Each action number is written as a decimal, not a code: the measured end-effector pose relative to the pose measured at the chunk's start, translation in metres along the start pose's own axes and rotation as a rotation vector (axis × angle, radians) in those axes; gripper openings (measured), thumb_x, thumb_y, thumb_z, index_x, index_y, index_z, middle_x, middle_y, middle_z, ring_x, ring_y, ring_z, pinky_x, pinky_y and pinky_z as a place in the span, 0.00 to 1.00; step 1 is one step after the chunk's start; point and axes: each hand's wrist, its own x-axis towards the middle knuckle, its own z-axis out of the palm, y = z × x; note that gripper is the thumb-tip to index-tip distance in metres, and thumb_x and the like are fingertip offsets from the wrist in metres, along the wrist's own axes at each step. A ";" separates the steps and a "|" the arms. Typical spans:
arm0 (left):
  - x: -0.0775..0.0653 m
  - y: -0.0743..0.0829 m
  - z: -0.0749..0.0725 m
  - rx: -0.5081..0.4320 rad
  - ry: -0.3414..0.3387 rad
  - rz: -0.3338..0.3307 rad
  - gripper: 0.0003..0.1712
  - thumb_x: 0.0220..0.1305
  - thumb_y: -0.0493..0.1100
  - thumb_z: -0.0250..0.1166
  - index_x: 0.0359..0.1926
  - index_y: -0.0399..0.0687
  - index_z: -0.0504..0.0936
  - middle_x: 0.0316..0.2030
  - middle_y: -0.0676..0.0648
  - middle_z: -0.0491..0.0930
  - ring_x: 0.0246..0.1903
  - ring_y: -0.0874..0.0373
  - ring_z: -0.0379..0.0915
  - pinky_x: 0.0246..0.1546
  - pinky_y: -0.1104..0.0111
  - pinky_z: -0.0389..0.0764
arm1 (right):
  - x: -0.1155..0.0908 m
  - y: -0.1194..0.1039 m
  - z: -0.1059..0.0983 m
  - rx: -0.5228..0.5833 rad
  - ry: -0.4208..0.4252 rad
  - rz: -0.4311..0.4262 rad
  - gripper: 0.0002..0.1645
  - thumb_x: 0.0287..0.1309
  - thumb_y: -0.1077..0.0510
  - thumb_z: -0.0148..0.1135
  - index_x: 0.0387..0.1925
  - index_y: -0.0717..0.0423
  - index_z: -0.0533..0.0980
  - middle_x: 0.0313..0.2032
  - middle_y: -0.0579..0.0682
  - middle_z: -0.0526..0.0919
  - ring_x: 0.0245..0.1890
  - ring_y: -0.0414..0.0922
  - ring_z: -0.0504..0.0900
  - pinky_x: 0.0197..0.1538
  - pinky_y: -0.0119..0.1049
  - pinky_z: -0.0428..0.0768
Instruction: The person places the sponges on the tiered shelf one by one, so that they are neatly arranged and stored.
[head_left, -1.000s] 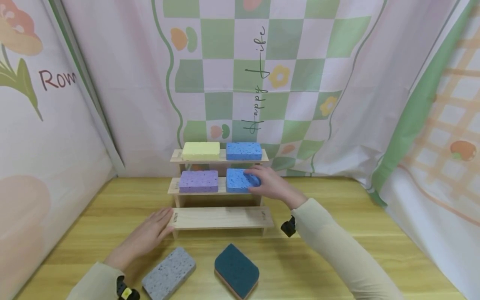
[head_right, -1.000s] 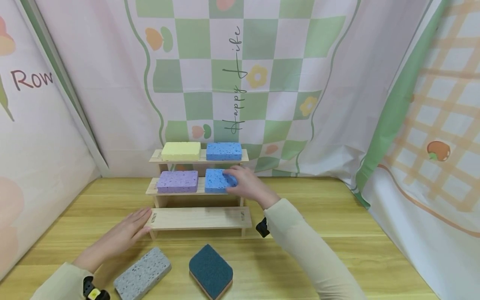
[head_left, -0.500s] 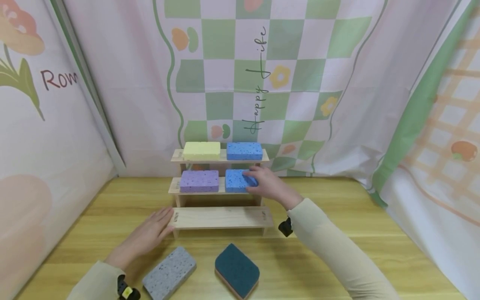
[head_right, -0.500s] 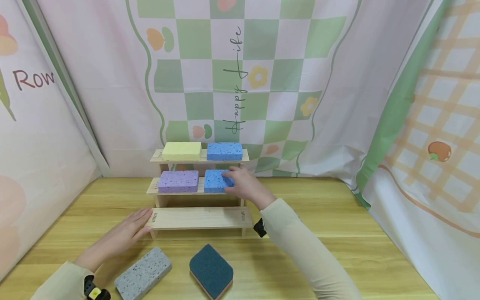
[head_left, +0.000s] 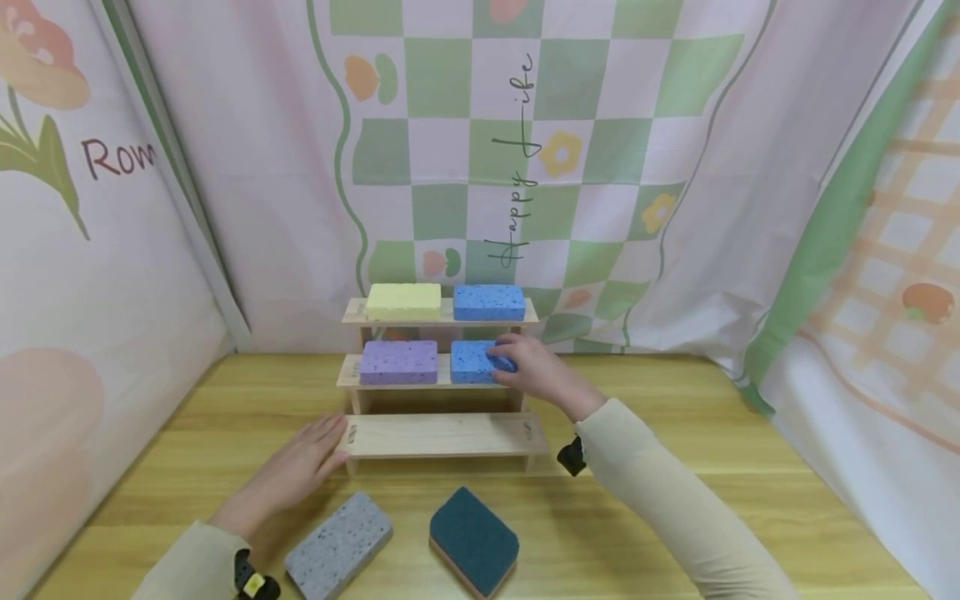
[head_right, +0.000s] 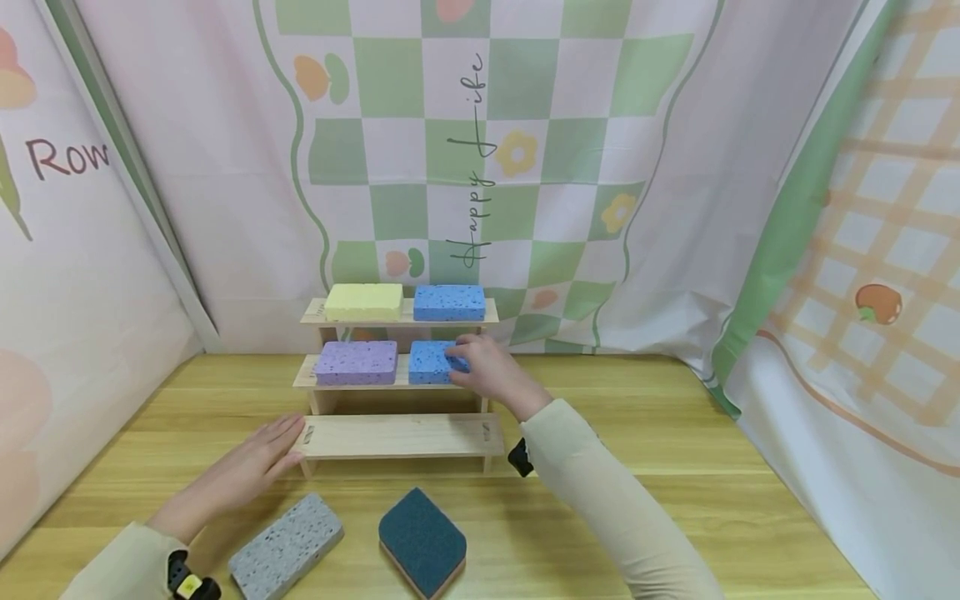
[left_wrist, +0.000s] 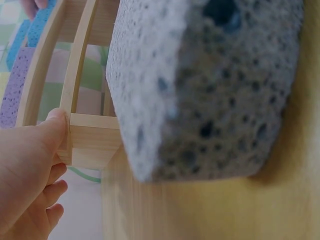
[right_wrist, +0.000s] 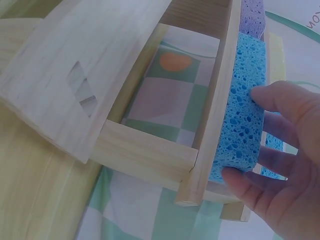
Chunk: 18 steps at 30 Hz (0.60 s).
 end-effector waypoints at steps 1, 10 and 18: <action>0.000 0.000 0.000 0.000 0.000 0.000 0.31 0.70 0.48 0.50 0.62 0.27 0.61 0.63 0.32 0.59 0.62 0.37 0.55 0.61 0.48 0.54 | 0.000 0.000 0.000 0.004 0.001 0.002 0.23 0.56 0.55 0.63 0.53 0.59 0.75 0.56 0.61 0.71 0.56 0.57 0.69 0.56 0.49 0.71; -0.001 0.001 -0.002 -0.005 -0.003 0.001 0.31 0.70 0.48 0.50 0.62 0.27 0.61 0.62 0.31 0.59 0.61 0.37 0.55 0.61 0.48 0.55 | -0.003 0.002 0.003 0.038 0.017 -0.010 0.23 0.58 0.55 0.62 0.54 0.60 0.74 0.55 0.62 0.72 0.55 0.57 0.69 0.56 0.49 0.71; -0.001 0.002 -0.002 -0.008 -0.006 -0.002 0.31 0.70 0.48 0.50 0.62 0.27 0.61 0.63 0.32 0.59 0.62 0.37 0.54 0.62 0.48 0.54 | -0.004 0.003 0.004 0.051 0.025 0.001 0.24 0.59 0.54 0.61 0.55 0.59 0.73 0.57 0.61 0.70 0.57 0.57 0.68 0.58 0.49 0.69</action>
